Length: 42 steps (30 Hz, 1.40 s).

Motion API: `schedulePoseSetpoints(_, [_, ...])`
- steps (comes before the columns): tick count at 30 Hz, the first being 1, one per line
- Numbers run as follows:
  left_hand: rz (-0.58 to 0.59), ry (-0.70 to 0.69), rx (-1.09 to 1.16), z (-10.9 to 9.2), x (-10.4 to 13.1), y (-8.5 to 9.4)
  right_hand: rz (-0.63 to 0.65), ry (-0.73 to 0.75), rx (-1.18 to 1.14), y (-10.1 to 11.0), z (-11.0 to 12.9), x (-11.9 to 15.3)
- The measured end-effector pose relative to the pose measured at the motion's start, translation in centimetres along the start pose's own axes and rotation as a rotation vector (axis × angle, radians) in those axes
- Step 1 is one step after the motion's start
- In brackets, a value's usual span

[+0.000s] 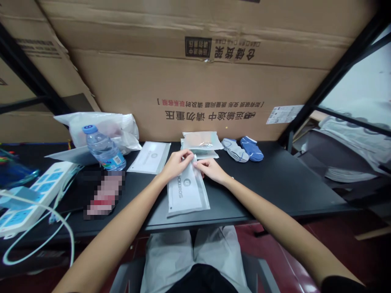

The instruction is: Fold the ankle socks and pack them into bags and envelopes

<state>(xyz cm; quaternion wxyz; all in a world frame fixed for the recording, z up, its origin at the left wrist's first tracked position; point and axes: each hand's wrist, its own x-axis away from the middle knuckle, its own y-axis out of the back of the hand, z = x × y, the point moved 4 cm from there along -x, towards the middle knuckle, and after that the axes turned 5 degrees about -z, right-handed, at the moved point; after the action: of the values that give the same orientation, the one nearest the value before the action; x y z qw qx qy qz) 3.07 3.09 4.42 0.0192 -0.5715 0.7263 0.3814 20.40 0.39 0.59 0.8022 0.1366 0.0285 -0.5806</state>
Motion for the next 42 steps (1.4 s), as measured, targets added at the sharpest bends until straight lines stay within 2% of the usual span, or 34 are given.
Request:
schedulePoseSetpoints(5, [0.028, 0.035, 0.059, 0.2, 0.4, -0.4, 0.004, -0.035, 0.023, -0.3, 0.1, 0.3])
schedulePoseSetpoints(13, [0.113, 0.035, -0.02, 0.6, 1.3, -1.3, -0.141, -0.164, -0.125, -0.2, -0.5, -0.2])
schedulePoseSetpoints(19, [0.054, 0.074, -0.011, 0.2, 1.5, -1.1, -0.093, -0.231, -0.096, -0.4, -0.5, 0.1])
schedulePoseSetpoints(24, [-0.067, 0.07, -0.067, 0.5, 1.1, 0.8, -0.016, -0.19, 0.019, -0.6, 0.4, 0.4])
schedulePoseSetpoints(30, [-0.317, 0.126, -0.161, 2.8, 0.3, 4.2, 0.051, -0.087, 0.175, -1.0, 1.2, 0.7])
schedulePoseSetpoints(32, [-0.368, 0.136, -0.175, 3.6, 0.1, 5.0, 0.058, -0.062, 0.205, -1.1, 1.2, 0.8])
schedulePoseSetpoints(39, [-0.445, 0.171, -0.209, 5.1, -0.3, 6.7, 0.14, -0.046, 0.12, -1.0, 1.3, 1.3])
schedulePoseSetpoints(42, [-0.416, 0.157, -0.199, 5.0, -0.3, 6.8, 0.187, -0.021, 0.104, -1.0, 1.5, 1.8])
